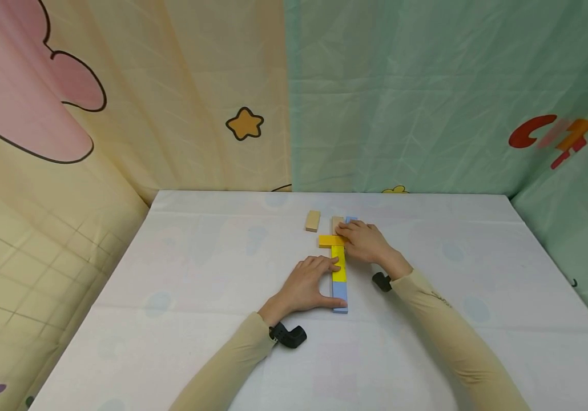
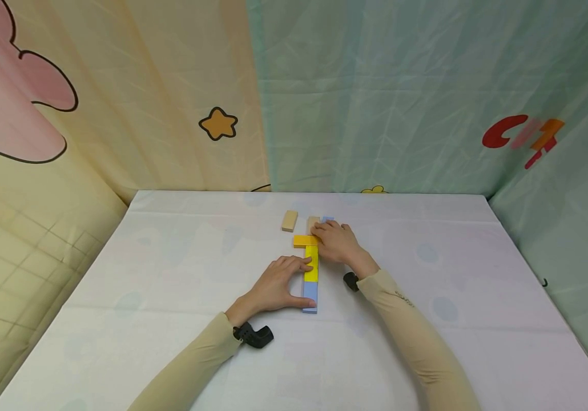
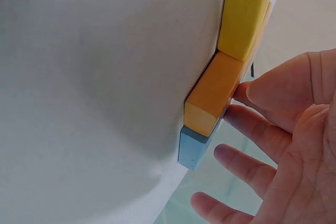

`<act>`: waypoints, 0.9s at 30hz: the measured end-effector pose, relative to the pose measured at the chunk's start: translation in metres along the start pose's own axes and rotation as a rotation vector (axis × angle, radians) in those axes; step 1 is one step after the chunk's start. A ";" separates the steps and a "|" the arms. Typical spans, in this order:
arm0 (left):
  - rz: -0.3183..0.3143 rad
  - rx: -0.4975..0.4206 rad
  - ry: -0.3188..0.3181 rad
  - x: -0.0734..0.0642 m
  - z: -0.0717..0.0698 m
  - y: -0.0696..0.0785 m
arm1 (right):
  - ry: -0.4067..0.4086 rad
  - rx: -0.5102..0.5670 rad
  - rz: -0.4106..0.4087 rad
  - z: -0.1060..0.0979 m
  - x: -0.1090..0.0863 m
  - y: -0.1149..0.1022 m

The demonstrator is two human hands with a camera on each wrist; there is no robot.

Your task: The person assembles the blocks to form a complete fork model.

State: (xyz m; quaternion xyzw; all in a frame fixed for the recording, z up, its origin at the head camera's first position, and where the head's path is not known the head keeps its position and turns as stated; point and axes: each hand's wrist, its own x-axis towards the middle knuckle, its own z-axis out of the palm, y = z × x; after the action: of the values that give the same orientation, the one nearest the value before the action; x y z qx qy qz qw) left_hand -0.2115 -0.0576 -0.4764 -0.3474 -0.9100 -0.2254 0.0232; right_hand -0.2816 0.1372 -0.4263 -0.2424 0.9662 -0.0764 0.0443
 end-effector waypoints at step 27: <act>0.002 -0.006 -0.004 -0.001 0.000 -0.001 | 0.033 0.166 -0.125 0.004 -0.005 0.013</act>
State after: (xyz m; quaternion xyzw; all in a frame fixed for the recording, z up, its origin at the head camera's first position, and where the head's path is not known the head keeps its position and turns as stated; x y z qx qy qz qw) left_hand -0.2114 -0.0584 -0.4769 -0.3489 -0.9090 -0.2273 0.0203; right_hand -0.2828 0.1501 -0.4326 -0.2964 0.9401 -0.1629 0.0436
